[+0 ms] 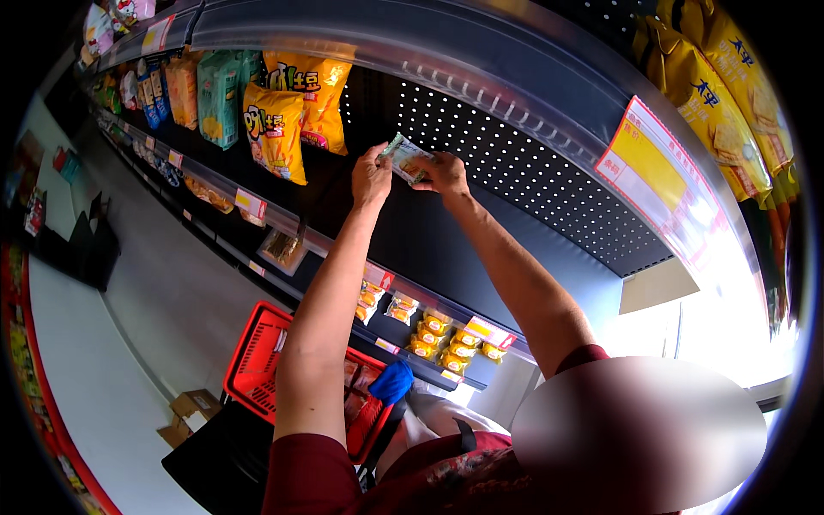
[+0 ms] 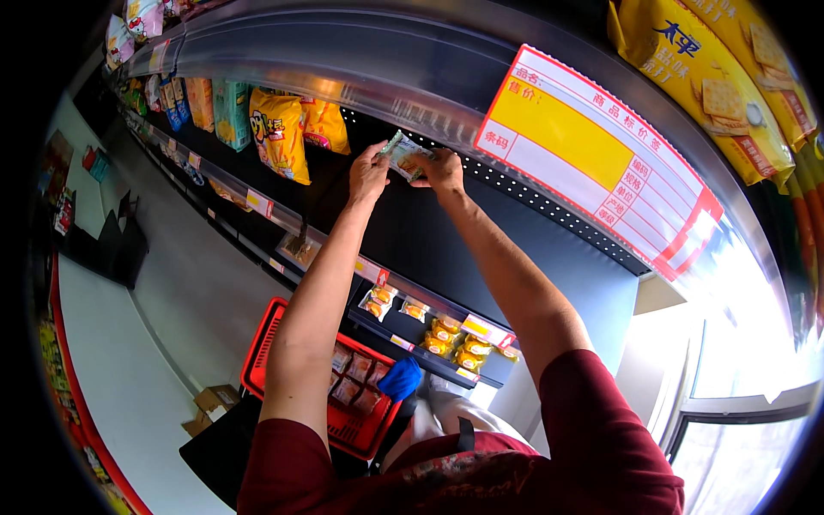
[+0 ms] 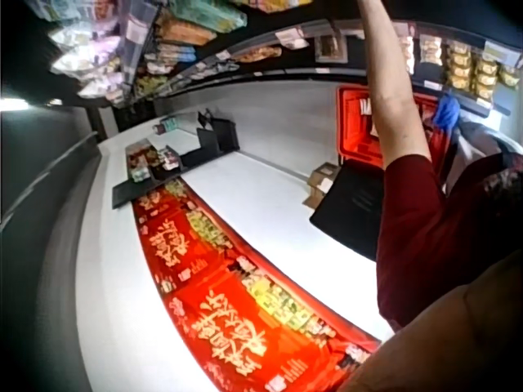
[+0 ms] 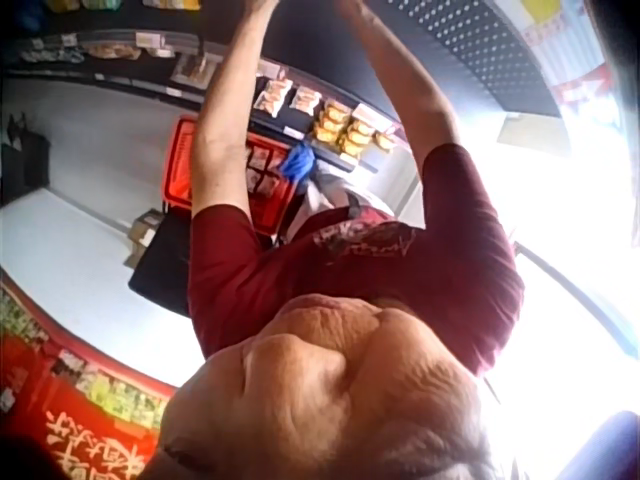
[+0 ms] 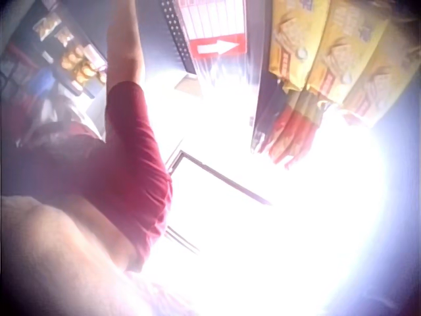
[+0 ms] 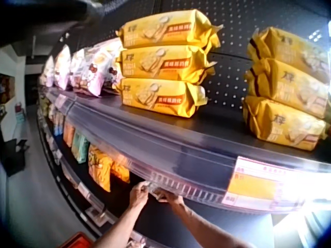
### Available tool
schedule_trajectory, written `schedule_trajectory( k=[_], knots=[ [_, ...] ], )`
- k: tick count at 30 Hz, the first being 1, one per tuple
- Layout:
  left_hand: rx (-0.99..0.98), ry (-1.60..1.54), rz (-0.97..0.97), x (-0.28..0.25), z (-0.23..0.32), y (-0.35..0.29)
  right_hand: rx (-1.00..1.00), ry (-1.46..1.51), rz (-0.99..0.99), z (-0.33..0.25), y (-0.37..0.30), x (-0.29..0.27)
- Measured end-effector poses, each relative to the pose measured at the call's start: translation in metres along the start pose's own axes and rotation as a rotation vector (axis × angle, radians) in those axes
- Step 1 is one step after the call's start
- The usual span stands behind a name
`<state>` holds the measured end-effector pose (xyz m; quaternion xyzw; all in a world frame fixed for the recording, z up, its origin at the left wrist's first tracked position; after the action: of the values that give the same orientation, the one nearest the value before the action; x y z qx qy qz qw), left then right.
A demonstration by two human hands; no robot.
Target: The person restocks packaged snack items on a supermarket shelf. They repeatedly pick items from a red basket, place them on the shelf, and occasionally wipe the shelf surface with a blue cloth. The person handles multiple snack packages and arranges them in neat rows.
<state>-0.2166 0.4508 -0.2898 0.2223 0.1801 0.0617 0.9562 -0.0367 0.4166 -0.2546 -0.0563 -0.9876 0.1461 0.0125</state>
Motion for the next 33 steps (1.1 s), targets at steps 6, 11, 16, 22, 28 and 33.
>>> schedule_trajectory(
  k=[6, 11, 16, 22, 28, 33],
  knots=[
    [0.04, 0.13, 0.0, 0.001, -0.004, 0.0, -0.161, 0.247, 0.1, 0.014, -0.016, -0.006],
    [0.005, 0.141, 0.027, -0.003, -0.01, -0.001, -0.178, 0.277, 0.048, 0.017, -0.023, -0.009],
    [-0.078, 0.086, -0.016, -0.003, -0.01, 0.001, -0.136, 0.229, 0.028, 0.018, -0.022, -0.013],
    [-0.091, 0.101, -0.065, 0.002, -0.022, 0.007, -0.098, 0.206, 0.015, 0.01, -0.031, -0.009],
    [-0.128, 0.108, -0.099, 0.002, -0.006, 0.002, -0.098, 0.228, 0.005, 0.01, -0.031, -0.012],
    [-0.154, -0.151, -0.076, -0.004, -0.008, -0.003, -0.047, 0.28, -0.035, 0.014, -0.029, -0.012]
  ],
)
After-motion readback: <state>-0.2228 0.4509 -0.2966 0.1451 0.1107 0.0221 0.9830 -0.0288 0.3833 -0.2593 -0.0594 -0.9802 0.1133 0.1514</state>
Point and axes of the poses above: each hand's wrist, its own y-axis towards the middle knuckle, its own x-axis out of the palm, z = x × y, the point moved 6 cm from there along y, towards the middle knuckle, and after that the axes turned 12 degrees about x, right-handed, at the moved point
